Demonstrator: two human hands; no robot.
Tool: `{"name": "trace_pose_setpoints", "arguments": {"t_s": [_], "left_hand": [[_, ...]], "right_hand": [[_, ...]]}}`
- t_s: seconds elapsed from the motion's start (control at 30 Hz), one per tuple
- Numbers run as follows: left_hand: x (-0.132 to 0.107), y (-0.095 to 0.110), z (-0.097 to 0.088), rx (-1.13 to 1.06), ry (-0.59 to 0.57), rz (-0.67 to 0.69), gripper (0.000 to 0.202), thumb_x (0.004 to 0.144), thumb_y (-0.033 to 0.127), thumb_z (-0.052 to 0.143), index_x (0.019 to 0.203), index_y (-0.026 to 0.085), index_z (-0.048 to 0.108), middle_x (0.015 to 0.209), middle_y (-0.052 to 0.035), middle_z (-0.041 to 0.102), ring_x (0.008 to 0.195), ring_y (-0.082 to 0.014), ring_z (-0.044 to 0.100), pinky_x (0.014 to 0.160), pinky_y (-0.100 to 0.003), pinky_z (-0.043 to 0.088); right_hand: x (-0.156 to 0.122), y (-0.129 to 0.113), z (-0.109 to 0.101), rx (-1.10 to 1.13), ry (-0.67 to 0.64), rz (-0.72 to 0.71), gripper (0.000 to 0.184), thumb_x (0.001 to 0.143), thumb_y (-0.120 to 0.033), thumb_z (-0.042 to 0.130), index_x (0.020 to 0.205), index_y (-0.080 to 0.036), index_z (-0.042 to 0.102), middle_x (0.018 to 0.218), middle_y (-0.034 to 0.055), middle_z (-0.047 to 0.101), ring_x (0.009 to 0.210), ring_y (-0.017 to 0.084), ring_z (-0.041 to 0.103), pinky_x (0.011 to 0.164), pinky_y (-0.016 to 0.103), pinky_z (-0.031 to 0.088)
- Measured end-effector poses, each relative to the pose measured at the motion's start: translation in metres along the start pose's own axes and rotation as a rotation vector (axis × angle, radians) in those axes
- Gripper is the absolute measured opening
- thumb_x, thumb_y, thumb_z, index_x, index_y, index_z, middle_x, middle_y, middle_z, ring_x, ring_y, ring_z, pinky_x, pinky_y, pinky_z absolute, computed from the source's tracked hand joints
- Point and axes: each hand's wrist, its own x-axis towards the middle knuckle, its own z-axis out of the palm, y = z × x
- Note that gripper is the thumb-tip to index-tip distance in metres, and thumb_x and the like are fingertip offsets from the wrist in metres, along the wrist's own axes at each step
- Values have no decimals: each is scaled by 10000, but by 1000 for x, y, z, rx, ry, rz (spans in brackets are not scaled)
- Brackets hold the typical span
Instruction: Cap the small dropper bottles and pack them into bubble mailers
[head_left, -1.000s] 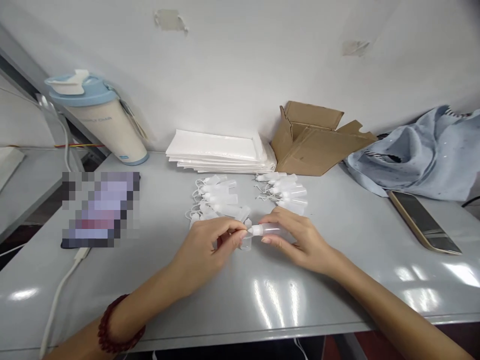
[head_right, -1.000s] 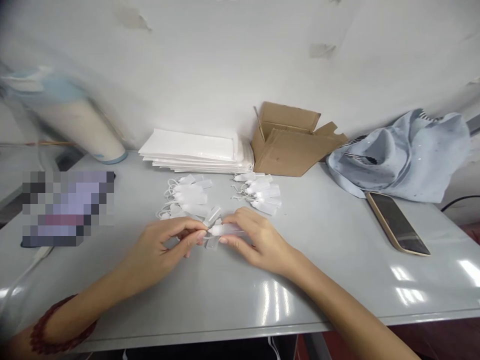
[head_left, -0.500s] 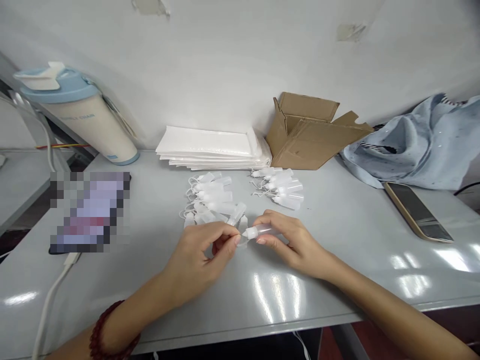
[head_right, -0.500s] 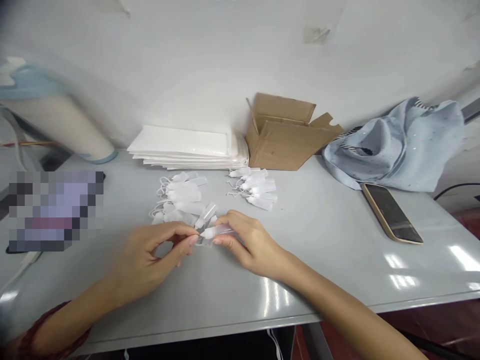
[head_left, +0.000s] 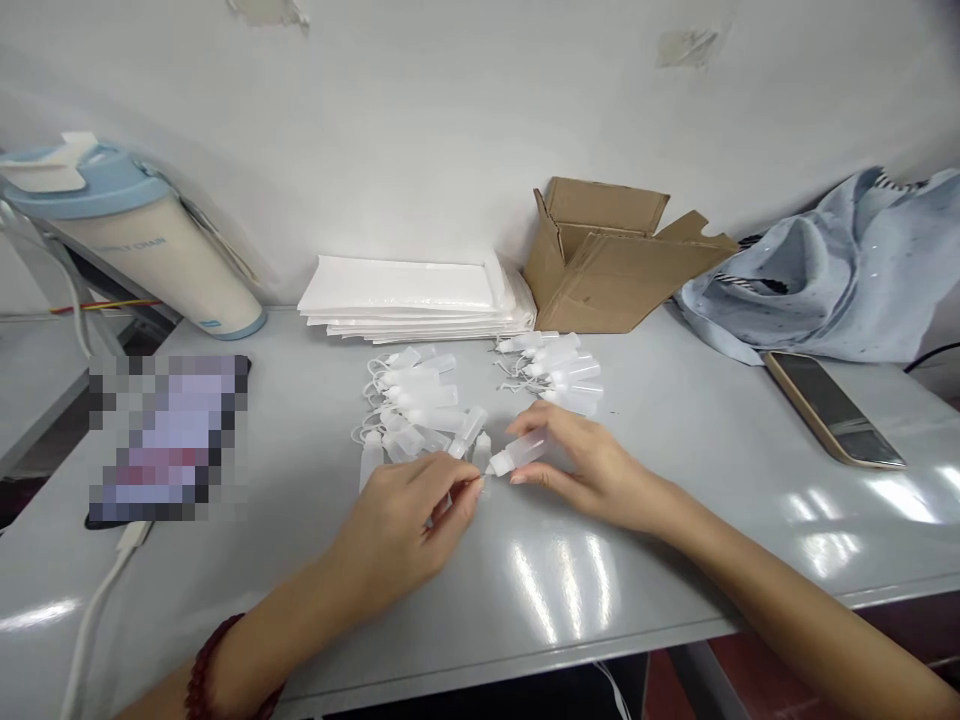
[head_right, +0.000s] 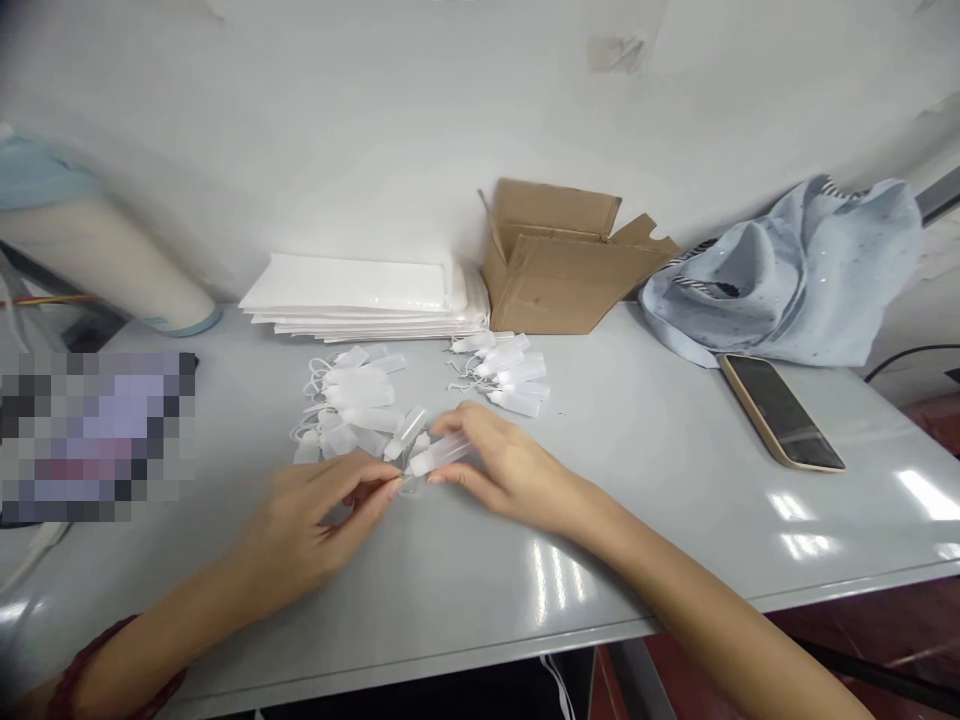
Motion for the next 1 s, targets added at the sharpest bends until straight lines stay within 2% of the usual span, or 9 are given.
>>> {"name": "trace_pose_setpoints", "arguments": {"t_s": [0.1, 0.13, 0.2, 0.27, 0.4, 0.53, 0.67, 0.83, 1.0], "left_hand": [[-1, -2, 2, 99, 39, 78, 148, 868, 106, 482, 782, 152, 592, 549, 42, 514, 468, -80, 444, 500, -210, 358], [-1, -3, 2, 120, 51, 70, 151, 866, 105, 485, 766, 152, 588, 542, 44, 507, 462, -79, 435, 492, -210, 349], [-1, -4, 1, 148, 67, 26, 150, 860, 113, 499, 740, 151, 578, 538, 45, 510, 450, -74, 427, 476, -208, 334], [-1, -5, 0, 172, 97, -9, 155, 857, 124, 506, 718, 149, 568, 535, 45, 519, 442, -73, 433, 470, -209, 328], [-2, -7, 1, 246, 117, -34, 189, 862, 156, 493, 685, 152, 558, 511, 47, 523, 414, -78, 414, 443, -218, 299], [-4, -8, 3, 307, -46, -80, 250, 861, 181, 463, 619, 157, 523, 487, 40, 515, 394, -89, 412, 433, -232, 262], [-3, -7, 3, 386, -182, -119, 299, 863, 203, 447, 566, 170, 466, 466, 37, 491, 393, -99, 395, 442, -243, 219], [-1, -8, 4, 358, -124, -167, 314, 881, 234, 447, 574, 171, 442, 472, 44, 483, 407, -89, 373, 454, -239, 214], [-1, -9, 3, 312, -21, -161, 321, 882, 241, 457, 570, 172, 426, 476, 50, 454, 415, -80, 331, 457, -234, 214]], "right_hand": [[3, 17, -13, -127, 142, 24, 534, 801, -396, 682, 1217, -203, 408, 1018, 77, 575, 900, 206, 563, 794, 369, 490], [4, 23, -17, -196, 209, 42, 531, 802, -391, 680, 1218, -202, 410, 1039, 88, 573, 921, 218, 562, 804, 383, 487], [6, 35, -25, -333, 320, 94, 366, 857, -328, 615, 1162, -197, 462, 1055, 101, 575, 936, 227, 562, 812, 394, 480], [7, 45, -30, -409, 367, 86, 256, 884, -278, 563, 1115, -183, 506, 1086, 123, 567, 986, 242, 552, 823, 399, 476], [9, 58, -32, -476, 360, 52, 210, 892, -245, 526, 1090, -180, 550, 1108, 135, 560, 1053, 272, 523, 894, 448, 440], [8, 66, -28, -508, 320, 45, 207, 896, -247, 510, 1082, -188, 581, 1112, 131, 560, 1023, 279, 514, 886, 456, 437], [6, 69, -24, -510, 263, 106, 274, 893, -298, 516, 1135, -185, 573, 1092, 134, 546, 1004, 286, 509, 874, 467, 440], [7, 69, -24, -466, 247, 168, 302, 898, -325, 497, 1148, -168, 564, 1056, 138, 546, 1000, 291, 530, 864, 474, 448], [8, 69, -21, -398, 354, 113, 227, 906, -266, 471, 1056, -158, 601, 959, 123, 562, 878, 246, 582, 749, 395, 495]]}}
